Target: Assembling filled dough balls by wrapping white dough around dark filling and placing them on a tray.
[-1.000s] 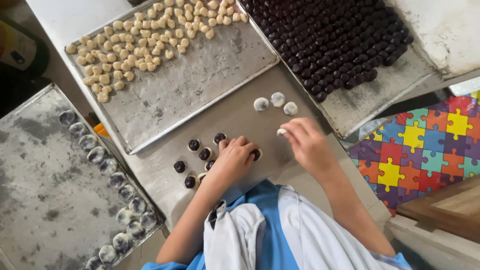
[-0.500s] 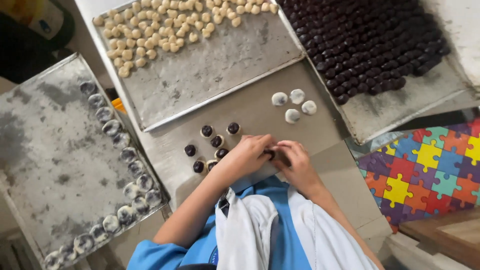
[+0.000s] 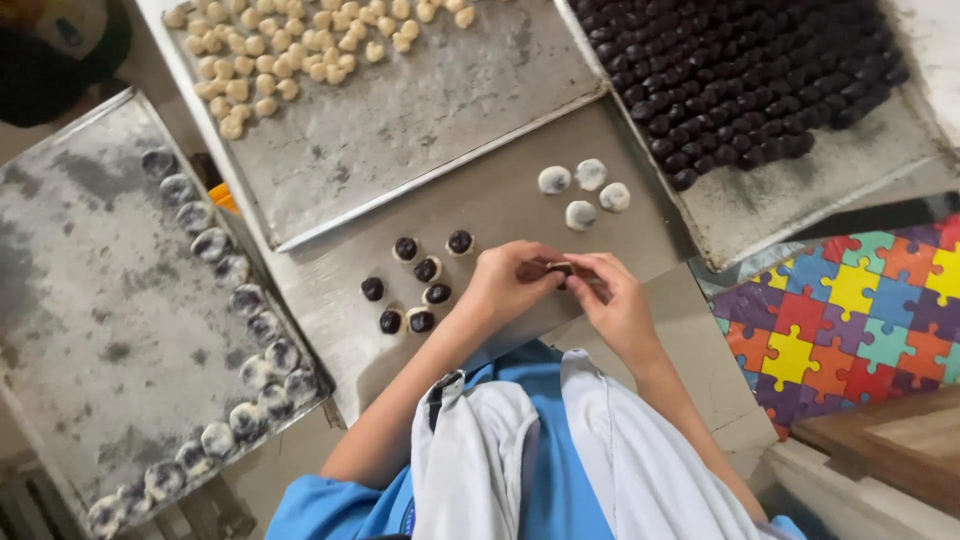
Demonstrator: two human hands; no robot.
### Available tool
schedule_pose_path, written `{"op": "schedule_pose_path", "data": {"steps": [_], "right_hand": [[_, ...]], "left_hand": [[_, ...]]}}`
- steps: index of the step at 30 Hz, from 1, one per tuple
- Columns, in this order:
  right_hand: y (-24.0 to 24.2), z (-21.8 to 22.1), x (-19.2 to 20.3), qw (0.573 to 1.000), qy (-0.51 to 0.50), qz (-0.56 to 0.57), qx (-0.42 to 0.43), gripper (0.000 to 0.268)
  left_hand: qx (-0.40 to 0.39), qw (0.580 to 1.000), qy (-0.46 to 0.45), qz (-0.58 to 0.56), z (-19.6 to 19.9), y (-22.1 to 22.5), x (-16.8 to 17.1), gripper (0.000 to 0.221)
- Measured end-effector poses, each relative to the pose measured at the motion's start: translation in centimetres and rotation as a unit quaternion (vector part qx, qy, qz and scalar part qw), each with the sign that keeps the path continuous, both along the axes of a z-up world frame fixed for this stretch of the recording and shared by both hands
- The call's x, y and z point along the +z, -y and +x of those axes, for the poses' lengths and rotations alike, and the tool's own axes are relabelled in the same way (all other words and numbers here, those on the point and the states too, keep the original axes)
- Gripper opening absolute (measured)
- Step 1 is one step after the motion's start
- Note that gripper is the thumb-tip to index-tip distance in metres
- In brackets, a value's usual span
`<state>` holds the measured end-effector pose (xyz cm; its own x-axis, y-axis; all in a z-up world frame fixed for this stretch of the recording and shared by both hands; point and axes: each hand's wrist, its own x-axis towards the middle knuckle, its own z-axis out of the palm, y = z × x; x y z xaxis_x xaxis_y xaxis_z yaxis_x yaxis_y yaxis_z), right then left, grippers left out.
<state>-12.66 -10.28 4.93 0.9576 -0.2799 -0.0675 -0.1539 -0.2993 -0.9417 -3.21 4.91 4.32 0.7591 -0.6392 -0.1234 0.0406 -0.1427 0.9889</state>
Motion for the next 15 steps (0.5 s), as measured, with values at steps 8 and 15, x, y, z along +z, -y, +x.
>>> {"op": "schedule_pose_path", "data": {"steps": [8,15], "right_hand": [[1.2,0.1,-2.1,1.000,-0.022,-0.020,0.008,0.030],[2.1,0.6,-4.2,0.987,-0.061,-0.148,-0.019,0.013]], "left_hand": [[-0.043,0.988,0.093,0.117,0.4,1.8,-2.3,0.015],[-0.079,0.974,0.134,0.164,0.7,2.7,-2.7,0.019]]}}
